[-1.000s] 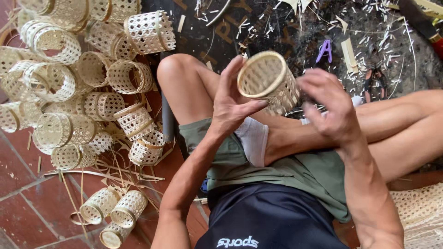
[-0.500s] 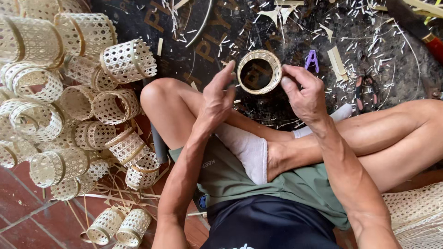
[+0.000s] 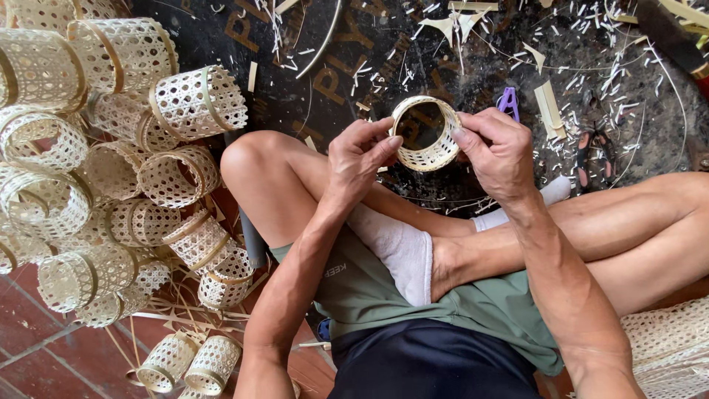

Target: The person sits on the floor and weaves small cylindrical bamboo baskets. They cut and shape bamboo strips, then interlace them into a lattice pattern, occasionally using a metal pipe as a form. The person also attaches a circular bamboo base to the basket.

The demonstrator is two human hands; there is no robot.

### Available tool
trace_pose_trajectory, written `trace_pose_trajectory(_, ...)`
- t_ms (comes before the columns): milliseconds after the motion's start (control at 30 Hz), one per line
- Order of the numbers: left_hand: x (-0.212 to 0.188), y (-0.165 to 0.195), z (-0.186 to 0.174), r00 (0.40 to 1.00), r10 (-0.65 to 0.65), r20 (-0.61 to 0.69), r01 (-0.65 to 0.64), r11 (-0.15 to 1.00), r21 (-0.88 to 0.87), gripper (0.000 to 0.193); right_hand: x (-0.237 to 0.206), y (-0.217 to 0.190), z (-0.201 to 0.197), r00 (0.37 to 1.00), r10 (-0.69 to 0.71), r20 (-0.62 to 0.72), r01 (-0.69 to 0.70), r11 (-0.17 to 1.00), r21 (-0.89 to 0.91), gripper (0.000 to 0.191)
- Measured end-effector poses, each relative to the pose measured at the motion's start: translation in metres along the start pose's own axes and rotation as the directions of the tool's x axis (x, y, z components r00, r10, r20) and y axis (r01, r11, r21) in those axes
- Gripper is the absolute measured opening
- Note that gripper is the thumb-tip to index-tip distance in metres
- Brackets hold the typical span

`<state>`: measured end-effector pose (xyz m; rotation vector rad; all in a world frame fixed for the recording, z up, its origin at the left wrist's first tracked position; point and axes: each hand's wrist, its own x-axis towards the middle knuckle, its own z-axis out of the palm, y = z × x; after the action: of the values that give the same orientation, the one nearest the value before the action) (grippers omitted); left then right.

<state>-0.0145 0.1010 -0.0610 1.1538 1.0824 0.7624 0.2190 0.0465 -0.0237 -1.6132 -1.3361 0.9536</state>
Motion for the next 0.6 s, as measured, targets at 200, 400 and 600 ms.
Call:
trace_pose_trajectory(200, 0.004, 0.001, -0.001, 0.989, -0.146, -0.006, 0.144, 0.984, -0.103, 0.034, 0.004, 0.006, -0.008, 0.998, -0.045, 0.040, 0.045, 0.999, -0.009, 0.017)
trace_pose_trajectory(400, -0.001, 0.006, 0.000, 0.986, -0.167, 0.007, 0.166, 0.971, -0.173, 0.035, 0.041, 0.017, -0.036, 0.991, 0.099, -0.090, -0.103, 0.994, -0.036, 0.012)
trace_pose_trajectory(600, -0.009, 0.008, -0.001, 0.982, -0.181, 0.052, 0.188, 0.961, -0.203, 0.034, 0.015, 0.045, -0.064, 0.989, 0.024, -0.149, -0.043, 0.991, -0.128, 0.010)
